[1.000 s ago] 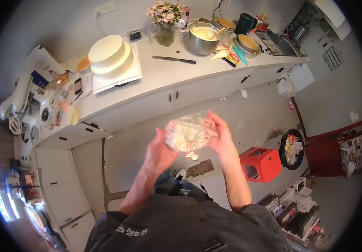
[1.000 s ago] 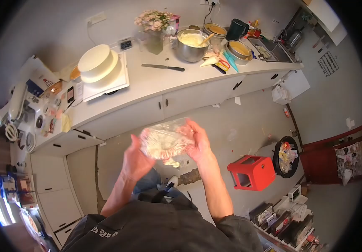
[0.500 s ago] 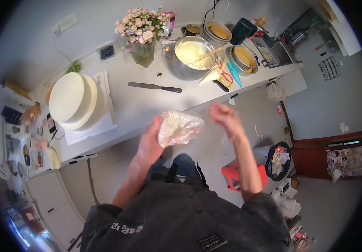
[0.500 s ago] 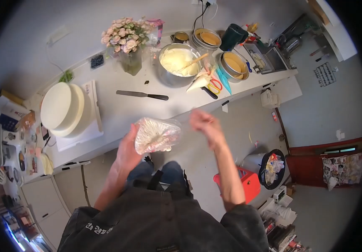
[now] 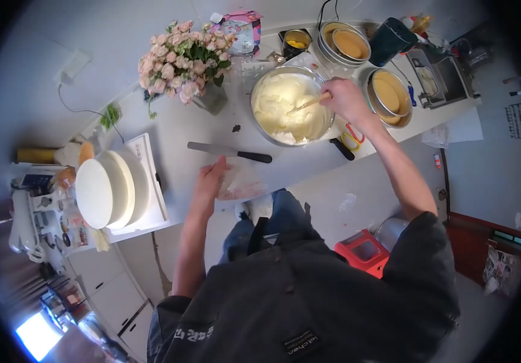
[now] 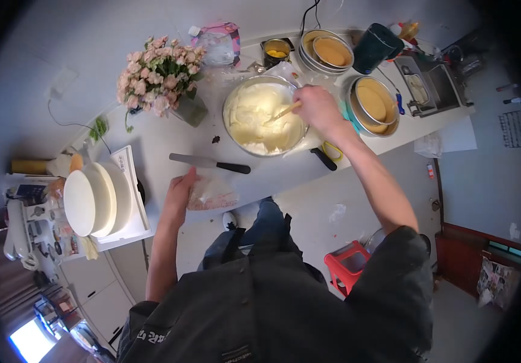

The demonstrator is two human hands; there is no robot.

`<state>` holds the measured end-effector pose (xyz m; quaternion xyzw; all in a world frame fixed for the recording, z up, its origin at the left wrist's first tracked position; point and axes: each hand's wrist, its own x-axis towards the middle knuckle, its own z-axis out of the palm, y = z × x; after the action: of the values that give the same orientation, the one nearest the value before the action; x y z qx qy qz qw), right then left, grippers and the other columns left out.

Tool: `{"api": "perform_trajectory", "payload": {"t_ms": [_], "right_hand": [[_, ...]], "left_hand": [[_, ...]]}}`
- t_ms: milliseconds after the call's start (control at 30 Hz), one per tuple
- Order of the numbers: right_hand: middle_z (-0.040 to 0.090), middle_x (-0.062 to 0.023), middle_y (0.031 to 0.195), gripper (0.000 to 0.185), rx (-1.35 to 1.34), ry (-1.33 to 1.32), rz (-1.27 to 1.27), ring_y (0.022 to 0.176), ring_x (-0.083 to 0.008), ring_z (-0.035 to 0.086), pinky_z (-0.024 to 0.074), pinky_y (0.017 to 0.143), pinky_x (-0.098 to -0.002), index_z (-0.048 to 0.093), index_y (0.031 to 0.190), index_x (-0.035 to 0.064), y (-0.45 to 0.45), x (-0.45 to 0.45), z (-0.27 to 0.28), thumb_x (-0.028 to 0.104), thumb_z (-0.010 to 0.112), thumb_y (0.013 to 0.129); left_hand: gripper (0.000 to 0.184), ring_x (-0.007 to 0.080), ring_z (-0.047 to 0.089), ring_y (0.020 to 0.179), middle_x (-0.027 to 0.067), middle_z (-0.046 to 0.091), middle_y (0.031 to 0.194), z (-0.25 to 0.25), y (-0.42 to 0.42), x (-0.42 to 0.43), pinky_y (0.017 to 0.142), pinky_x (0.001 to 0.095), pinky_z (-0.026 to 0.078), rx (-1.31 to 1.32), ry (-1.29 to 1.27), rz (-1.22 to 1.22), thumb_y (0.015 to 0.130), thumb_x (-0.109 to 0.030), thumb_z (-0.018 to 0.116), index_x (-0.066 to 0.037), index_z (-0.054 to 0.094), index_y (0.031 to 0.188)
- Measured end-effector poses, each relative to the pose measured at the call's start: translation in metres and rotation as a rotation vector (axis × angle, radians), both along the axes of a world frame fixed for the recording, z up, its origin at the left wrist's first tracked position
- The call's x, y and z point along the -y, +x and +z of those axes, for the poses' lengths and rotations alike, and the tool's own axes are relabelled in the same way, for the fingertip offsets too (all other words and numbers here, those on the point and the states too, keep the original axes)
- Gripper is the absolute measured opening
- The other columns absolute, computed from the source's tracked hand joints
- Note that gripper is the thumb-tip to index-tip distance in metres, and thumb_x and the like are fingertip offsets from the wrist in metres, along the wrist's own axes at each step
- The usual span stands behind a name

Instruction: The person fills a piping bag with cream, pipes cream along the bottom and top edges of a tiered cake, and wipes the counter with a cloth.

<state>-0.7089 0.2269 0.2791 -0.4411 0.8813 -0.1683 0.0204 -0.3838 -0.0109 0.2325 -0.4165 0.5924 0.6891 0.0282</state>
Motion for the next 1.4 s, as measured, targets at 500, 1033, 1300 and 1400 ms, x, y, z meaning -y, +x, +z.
{"api": "perform_trajectory", "payload": {"t_ms": [500,1033,1300,1400], "right_hand": [[0.067,-0.0225,0.077,0.017,0.113,0.687,0.281,0.076,-0.0386,0.068,0.0539,0.068,-0.0433,0.070,0.082,-0.0036,-0.010,0.029,0.117,0.009,0.060,0.080],[0.062,-0.0077,0.067,0.016,0.408,0.298,-0.143,0.059,-0.0193,0.063,0.0475,0.050,-0.0348,0.067,0.088,0.0019,0.031,0.019,0.076,0.018,0.065,0.089],[0.069,-0.0171,0.078,0.008,-0.198,0.800,0.466,0.080,-0.0343,0.070,0.0557,0.071,-0.0447,0.072,0.076,0.0027,0.003,0.021,0.044,0.009,0.067,0.074],[0.068,-0.0185,0.078,0.009,0.069,0.812,0.507,0.079,-0.0359,0.069,0.0548,0.073,-0.0439,0.072,0.078,0.0013,0.012,0.019,0.050,0.008,0.067,0.077]], "left_hand": [[0.042,0.0151,0.056,0.065,0.0070,0.063,0.070,-0.068,-0.150,0.032,0.061,0.0324,0.045,-0.128,-0.512,-0.527,0.094,-0.032,0.058,0.007,0.068,0.081],[0.046,0.0076,0.051,0.063,0.0021,0.063,0.070,-0.039,-0.098,-0.050,0.060,0.0276,0.044,-0.243,0.291,-0.067,0.100,-0.037,0.055,0.004,0.068,0.082],[0.042,0.0077,0.045,0.058,0.0011,0.053,0.060,-0.036,-0.107,-0.069,0.054,0.0298,0.039,-0.195,0.128,0.045,0.098,-0.029,0.057,0.006,0.062,0.073],[0.043,0.0088,0.039,0.058,0.0018,0.047,0.057,-0.035,-0.109,-0.074,0.054,0.0321,0.036,-0.168,0.088,0.095,0.097,-0.027,0.058,0.008,0.057,0.072]]}}
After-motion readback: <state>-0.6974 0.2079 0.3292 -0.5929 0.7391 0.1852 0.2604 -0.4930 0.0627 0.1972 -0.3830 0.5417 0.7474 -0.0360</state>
